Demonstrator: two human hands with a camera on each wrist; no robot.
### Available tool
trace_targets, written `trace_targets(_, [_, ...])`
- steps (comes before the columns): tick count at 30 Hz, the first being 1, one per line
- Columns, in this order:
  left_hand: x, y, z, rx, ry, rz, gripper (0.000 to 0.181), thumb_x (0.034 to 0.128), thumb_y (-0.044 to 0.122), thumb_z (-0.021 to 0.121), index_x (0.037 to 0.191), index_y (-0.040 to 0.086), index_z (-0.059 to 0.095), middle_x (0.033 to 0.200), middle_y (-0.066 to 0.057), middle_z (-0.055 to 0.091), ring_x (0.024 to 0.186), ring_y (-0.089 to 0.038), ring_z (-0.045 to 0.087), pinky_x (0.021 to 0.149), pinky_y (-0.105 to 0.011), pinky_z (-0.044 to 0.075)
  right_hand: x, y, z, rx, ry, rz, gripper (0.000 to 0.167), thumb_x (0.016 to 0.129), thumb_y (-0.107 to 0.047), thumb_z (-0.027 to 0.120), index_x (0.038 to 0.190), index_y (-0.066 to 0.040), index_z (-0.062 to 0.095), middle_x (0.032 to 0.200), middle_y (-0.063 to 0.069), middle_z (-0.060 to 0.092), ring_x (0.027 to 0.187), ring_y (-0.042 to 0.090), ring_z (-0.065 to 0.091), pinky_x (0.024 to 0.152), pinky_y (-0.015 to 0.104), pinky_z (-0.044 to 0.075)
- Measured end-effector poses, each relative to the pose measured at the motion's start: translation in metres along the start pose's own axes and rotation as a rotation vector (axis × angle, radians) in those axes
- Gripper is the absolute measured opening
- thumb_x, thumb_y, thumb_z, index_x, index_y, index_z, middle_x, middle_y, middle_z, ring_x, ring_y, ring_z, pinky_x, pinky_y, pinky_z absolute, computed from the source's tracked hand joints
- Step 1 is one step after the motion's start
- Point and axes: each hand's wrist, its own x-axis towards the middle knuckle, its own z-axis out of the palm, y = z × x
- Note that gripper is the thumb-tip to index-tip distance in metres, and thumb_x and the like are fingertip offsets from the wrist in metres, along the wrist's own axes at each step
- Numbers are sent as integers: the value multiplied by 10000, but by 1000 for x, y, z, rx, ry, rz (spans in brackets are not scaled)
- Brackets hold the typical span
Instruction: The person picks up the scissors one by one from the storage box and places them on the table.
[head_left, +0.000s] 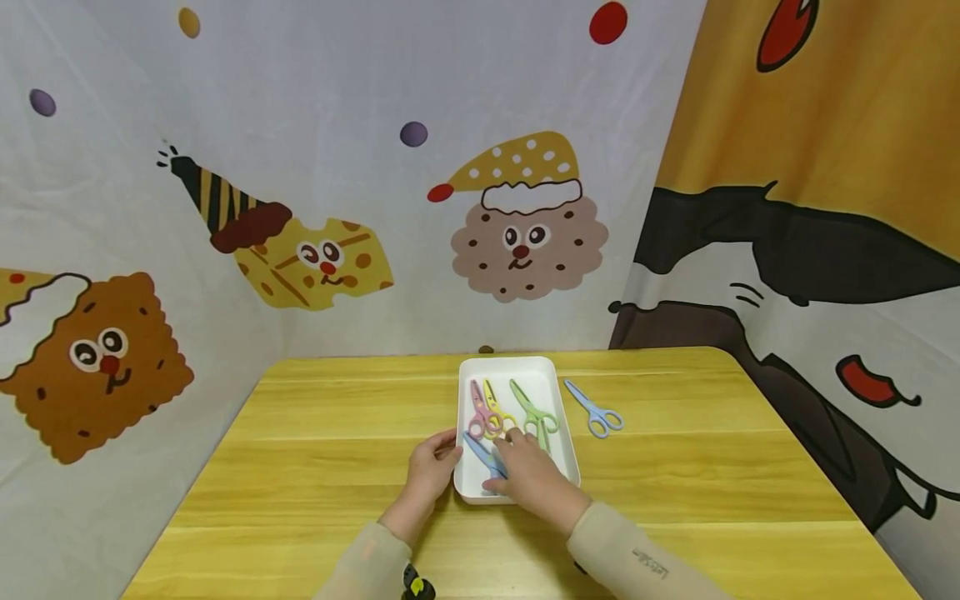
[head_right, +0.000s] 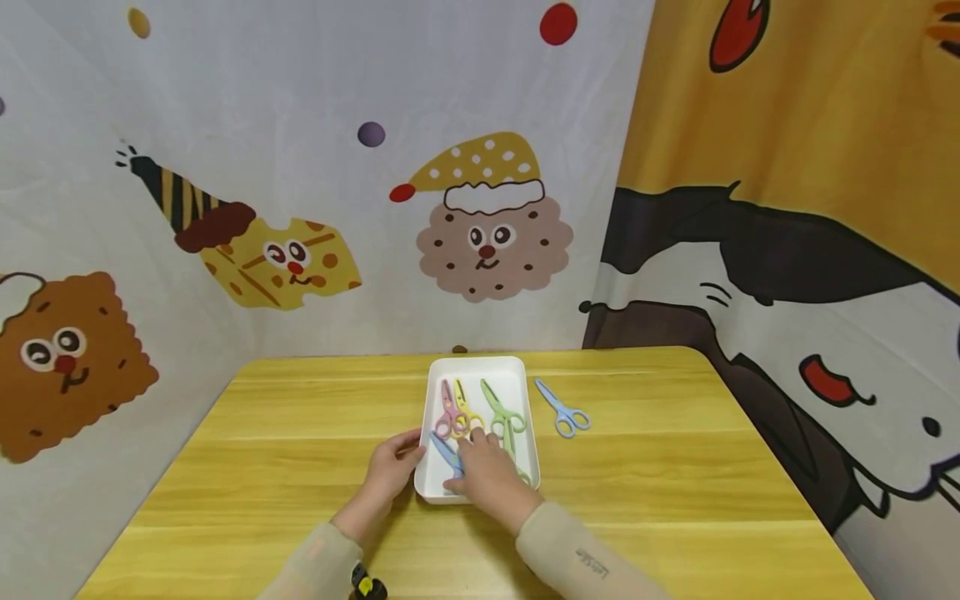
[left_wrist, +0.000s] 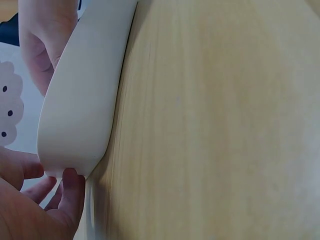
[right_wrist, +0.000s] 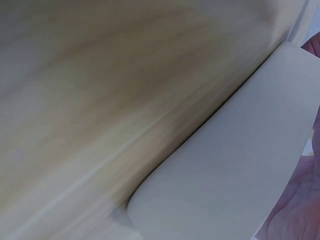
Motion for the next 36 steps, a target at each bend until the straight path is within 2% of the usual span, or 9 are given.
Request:
trace_targets(7, [-2,2,0,20,17,49,293,871,8,624,1150,-79,625,1050,-228,663,914,-237,660,779,-289,574,2,-2,1,-16,-25,8,509,729,-479,759,975,-52,632,906,47,495,770,183,419,604,289,392])
trace_targets(10, [0,1,0,18,15,18,294,874,12,621,1158,-62,628,1070,-218,661,944,-250,655,801,-295,570,2,-3,2,0,-42,19,488,727,-464,768,942,-49,627,863,31,466,746,176,404,581,272,369])
trace_targets(12, [1,0,0,10,8,-9,303,879,15,618,1175,-50,624,1098,-218,654,982,-276,646,833,-314,564,2,-3,1,1,-48,25,488,723,-457,774,934,-42,628,853,28,458,739,173,400,572,265,363])
trace_targets(16, [3,-1,0,16,5,-20,315,882,15,616,1189,-57,613,1115,-230,646,1000,-297,641,839,-317,562,3,-4,0,0,-64,40,498,713,-447,784,938,-26,640,857,32,457,746,175,394,566,256,361])
trace_targets(23, [3,0,0,10,7,-8,317,879,14,619,1187,-63,612,1111,-238,647,992,-295,646,832,-310,564,5,-7,-2,19,-65,70,501,690,-414,812,940,-9,658,900,66,481,785,199,410,594,287,399])
trace_targets(29, [3,-3,1,10,10,4,315,871,-3,620,1177,-76,612,1100,-249,649,984,-306,648,832,-325,566,4,-9,-1,10,-53,89,454,649,-381,842,870,-35,648,920,89,497,808,230,440,608,323,435])
trace_targets(36, [2,-3,2,8,13,-9,315,872,2,621,1180,-64,617,1100,-238,651,983,-298,647,831,-324,565,6,-12,-1,13,-83,128,433,623,-334,866,836,-52,613,924,102,503,822,255,464,612,355,460])
